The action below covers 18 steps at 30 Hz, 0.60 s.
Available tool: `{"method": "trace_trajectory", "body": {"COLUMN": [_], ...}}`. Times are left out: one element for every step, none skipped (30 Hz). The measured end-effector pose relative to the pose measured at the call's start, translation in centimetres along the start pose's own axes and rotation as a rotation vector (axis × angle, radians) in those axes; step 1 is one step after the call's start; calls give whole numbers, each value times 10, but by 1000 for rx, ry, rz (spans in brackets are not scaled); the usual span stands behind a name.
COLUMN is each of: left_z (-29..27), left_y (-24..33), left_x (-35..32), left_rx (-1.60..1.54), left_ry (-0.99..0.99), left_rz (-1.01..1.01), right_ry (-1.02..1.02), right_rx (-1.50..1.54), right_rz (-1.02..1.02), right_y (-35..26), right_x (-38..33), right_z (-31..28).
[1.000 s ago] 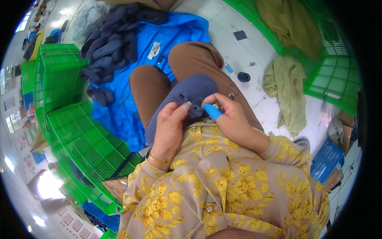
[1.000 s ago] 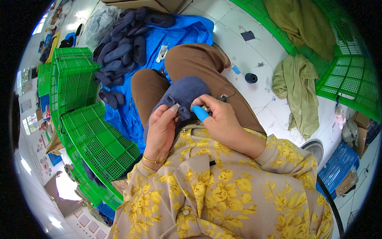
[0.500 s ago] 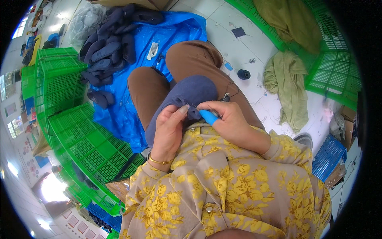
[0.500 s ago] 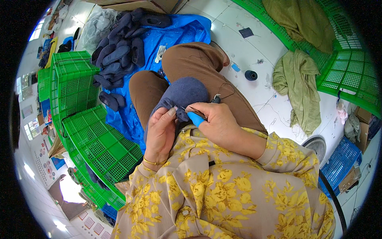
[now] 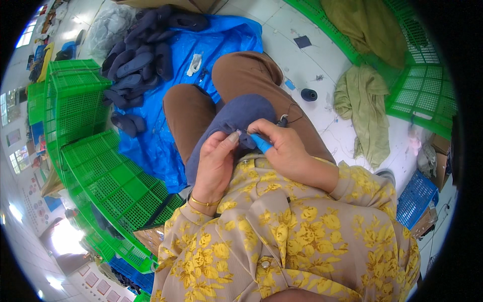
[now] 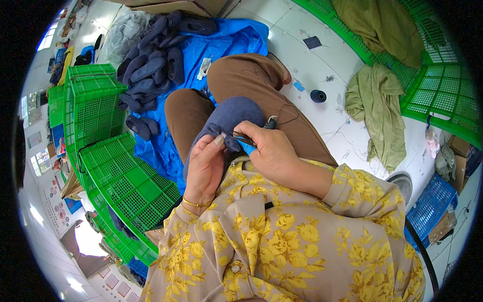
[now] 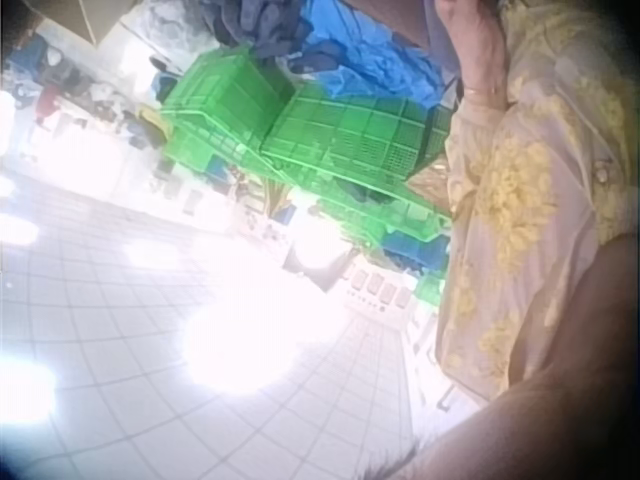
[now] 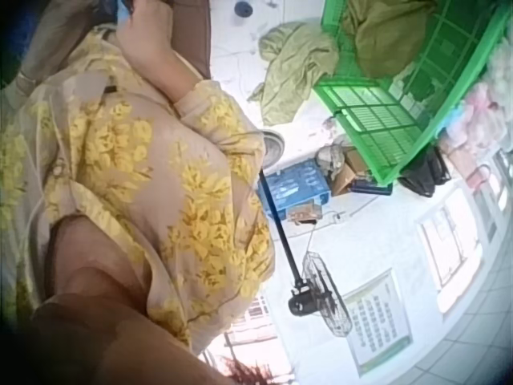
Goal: The person sits on the floor and sews the edges of dark blue slippers using a blue-handled tool. They repeatedly pick up slippers from a blue tarp, stitch the seams, and place them back down.
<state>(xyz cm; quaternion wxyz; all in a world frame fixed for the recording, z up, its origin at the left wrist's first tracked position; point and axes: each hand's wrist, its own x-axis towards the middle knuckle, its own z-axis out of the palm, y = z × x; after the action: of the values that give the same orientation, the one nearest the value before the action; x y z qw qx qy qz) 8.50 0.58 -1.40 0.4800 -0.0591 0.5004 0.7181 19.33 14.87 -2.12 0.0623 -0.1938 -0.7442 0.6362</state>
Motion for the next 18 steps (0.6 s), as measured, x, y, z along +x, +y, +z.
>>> {"method": "trace_trajectory", "body": {"left_z": [0, 0, 0, -1, -2, -3, -2, -1, -1, -3, -6, -9, -11, -11, -12, -12, -13, -12], "left_y": [0, 0, 0, -1, -2, -3, -3, -3, -2, -3, -5, -6, -6, -5, -5, -6, -6, -6], "left_x": [0, 1, 1, 1, 2, 2, 2, 2, 2, 2, 2, 2, 3, 4, 5, 5, 4, 4], "left_rx": [-17, -35, -52, -58, -64, -69, -70, -72, -74, -82, -93, -103, -106, -108, -110, -113, -118, -122], "left_ry": [-9, -17, -25, -35, -45, -55, -50, -44, -38, -62, -89, -115, -123, -128, -133, -133, -134, -135], "left_rz": [-7, -14, -22, -23, -24, -25, -22, -19, -16, -6, 2, 11, 7, 1, -4, -9, -11, -14], "right_ry": [7, 13, 19, 30, 42, 53, 57, 60, 62, 34, 7, -20, -14, -8, -2, -12, -23, -33], "right_rx": [-9, -18, -28, -31, -36, -39, -35, -30, -26, -31, -38, -45, -53, -57, -61, -59, -57, -56], "right_rz": [0, 0, -1, -5, -10, -15, -22, -28, -34, -3, 29, 61, 42, 24, 6, 33, 58, 83], "right_y": [-1, -2, -3, -2, -1, 0, 0, 1, 1, -1, -5, -6, -6, -4, -4, -5, -6, -7], "right_x": [0, 1, 2, 2, 3, 3, 4, 4, 5, 5, 4, 4, 3, 3, 3, 3, 3, 4], "right_z": [0, 1, 1, 2, 4, 5, 5, 5, 4, 2, -1, -3, -3, -2, -2, -2, -1, -1]}}
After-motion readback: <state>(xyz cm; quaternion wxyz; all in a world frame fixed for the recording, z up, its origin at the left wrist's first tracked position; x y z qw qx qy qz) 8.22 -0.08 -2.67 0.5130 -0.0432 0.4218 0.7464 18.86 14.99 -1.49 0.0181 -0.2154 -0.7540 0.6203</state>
